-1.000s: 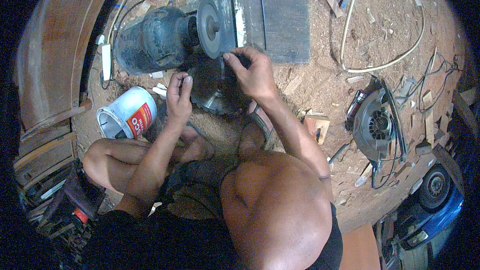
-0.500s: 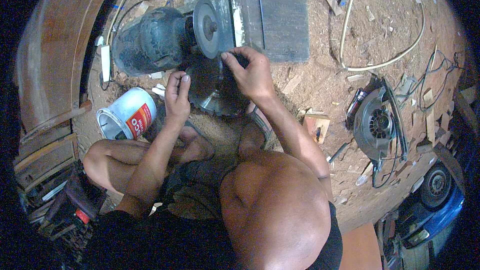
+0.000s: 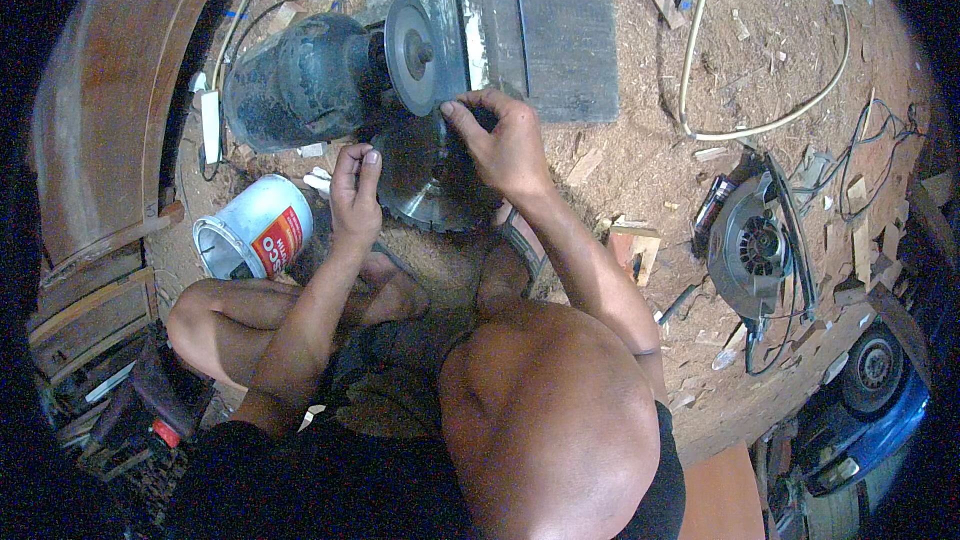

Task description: The person sits on the floor and repeatedly presses a small metal blade against a rotating bench grinder wheel to sharpen its edge. The person rotates the blade to grind different sections and occasionally lifts it to check the edge.

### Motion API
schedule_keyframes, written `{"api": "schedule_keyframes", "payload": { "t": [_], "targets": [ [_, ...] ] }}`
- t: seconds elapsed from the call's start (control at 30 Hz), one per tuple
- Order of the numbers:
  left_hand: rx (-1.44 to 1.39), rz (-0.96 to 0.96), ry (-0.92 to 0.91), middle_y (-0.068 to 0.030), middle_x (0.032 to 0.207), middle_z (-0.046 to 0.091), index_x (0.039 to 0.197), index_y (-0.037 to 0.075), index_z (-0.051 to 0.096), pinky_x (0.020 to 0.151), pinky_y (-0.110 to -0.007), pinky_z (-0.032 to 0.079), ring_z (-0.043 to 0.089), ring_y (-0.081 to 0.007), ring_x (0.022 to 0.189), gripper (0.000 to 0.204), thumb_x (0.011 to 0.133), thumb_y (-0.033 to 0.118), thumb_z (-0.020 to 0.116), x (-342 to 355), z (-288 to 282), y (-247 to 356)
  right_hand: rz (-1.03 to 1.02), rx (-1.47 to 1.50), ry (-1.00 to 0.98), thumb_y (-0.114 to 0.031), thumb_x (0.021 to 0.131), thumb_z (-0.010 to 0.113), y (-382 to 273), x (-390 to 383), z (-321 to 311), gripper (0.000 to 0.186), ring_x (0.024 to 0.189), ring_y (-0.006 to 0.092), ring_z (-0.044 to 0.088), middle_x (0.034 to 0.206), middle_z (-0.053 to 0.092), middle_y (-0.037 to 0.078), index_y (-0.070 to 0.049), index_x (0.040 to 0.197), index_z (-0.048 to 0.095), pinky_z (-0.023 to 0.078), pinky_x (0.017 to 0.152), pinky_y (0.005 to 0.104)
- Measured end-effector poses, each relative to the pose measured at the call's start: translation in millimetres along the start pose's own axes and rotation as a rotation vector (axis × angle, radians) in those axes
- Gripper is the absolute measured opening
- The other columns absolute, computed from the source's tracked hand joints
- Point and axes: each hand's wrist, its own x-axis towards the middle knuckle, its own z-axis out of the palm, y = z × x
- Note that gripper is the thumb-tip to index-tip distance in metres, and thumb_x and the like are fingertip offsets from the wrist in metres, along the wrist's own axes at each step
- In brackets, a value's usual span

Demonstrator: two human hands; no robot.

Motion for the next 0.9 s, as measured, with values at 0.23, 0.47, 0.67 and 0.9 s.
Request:
{"api": "schedule_keyframes", "payload": {
  "t": [0.23,0.47,0.67,0.9],
  "targets": [
    [0.011,0.026,0.024,0.0024,0.081,0.052,0.101,0.003,0.056,0.068,-0.023,0.040,0.046,-0.0059,0.076,0.021,0.100,0.023,0.054,0.8,1.3,0.6,-0.036,0.047,0.021,-0.018,0.089,0.070,7.9,2.3,3.6,0.024,0.071,0.0117,0.063,0.078,0.071,0.011,0.005,0.096,0.070,0.051,0.064,0.0299],
    [0.028,0.019,0.021,0.0007,0.081,0.054,0.101,0.002,0.056,0.069,-0.024,0.042,0.049,-0.0077,0.076,0.016,0.100,0.018,0.055,-6.6,-3.1,0.7,-0.030,0.079,0.017,-0.016,0.089,0.071,22.6,-0.4,3.4,0.021,0.073,0.0111,0.063,0.080,0.071,0.010,0.004,0.096,0.069,0.051,0.067,0.0287],
    [0.165,0.303,0.069,-0.0039,0.087,0.056,0.099,0.001,0.057,0.073,-0.026,0.043,0.051,-0.0109,0.080,0.012,0.095,0.013,0.058,-25.9,-2.4,21.9,0.038,0.349,-0.017,-0.007,0.089,0.070,21.7,-24.5,-6.9,0.012,0.081,0.0084,0.061,0.087,0.068,0.003,-0.001,0.098,0.066,0.050,0.075,0.0245],
    [0.212,0.633,-0.026,-0.0129,0.082,0.062,0.098,0.002,0.061,0.066,-0.033,0.048,0.061,-0.0233,0.072,0.014,0.085,0.005,0.066,-30.3,-12.7,72.7,0.023,0.629,-0.088,-0.005,0.091,0.067,27.6,-28.9,-9.9,0.011,0.086,0.0099,0.062,0.093,0.069,0.004,-0.001,0.101,0.067,0.050,0.080,0.0261]
  ]
}}
